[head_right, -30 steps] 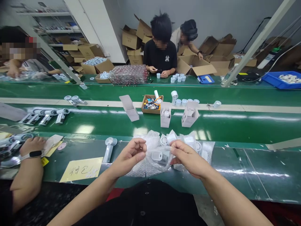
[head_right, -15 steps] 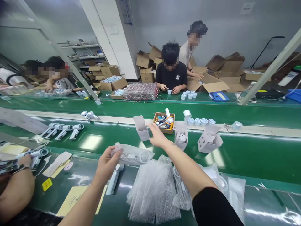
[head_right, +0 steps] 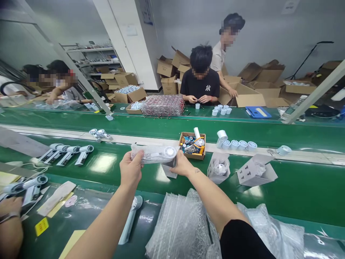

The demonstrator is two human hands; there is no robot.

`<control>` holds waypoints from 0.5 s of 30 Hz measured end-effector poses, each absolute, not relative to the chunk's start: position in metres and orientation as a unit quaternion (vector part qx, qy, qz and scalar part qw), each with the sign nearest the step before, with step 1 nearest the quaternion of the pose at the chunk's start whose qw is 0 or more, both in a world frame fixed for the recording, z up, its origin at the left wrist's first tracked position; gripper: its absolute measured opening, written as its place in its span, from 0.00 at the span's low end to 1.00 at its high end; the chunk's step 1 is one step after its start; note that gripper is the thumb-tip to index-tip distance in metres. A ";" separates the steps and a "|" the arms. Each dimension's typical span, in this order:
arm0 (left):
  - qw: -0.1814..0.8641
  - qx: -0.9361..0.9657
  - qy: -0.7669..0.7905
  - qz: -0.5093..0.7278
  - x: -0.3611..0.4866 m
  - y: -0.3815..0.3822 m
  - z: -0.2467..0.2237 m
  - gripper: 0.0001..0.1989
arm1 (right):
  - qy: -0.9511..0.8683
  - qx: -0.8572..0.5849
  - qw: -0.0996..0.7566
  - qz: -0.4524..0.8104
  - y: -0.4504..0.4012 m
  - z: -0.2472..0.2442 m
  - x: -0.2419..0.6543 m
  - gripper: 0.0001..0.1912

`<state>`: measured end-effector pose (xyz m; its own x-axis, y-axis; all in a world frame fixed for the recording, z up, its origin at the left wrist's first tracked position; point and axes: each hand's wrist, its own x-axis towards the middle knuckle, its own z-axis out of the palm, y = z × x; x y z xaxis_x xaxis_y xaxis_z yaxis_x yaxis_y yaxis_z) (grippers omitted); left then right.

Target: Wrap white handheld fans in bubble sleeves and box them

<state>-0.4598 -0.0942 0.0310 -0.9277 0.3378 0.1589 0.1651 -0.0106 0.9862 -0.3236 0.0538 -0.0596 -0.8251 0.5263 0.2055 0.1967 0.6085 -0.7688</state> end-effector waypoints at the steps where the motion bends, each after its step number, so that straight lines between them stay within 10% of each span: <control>1: 0.007 0.223 0.738 0.637 -0.458 -0.093 0.028 0.11 | -0.869 -0.216 0.213 0.390 0.051 -0.061 -0.319 0.40; 6: -0.181 0.551 0.737 0.348 -0.432 -0.098 0.022 0.02 | -0.859 -0.229 0.229 0.397 0.047 -0.063 -0.309 0.28; 15: 0.028 0.682 0.730 0.037 -0.422 -0.045 0.074 0.05 | -0.855 -0.208 0.225 0.419 0.053 -0.061 -0.295 0.32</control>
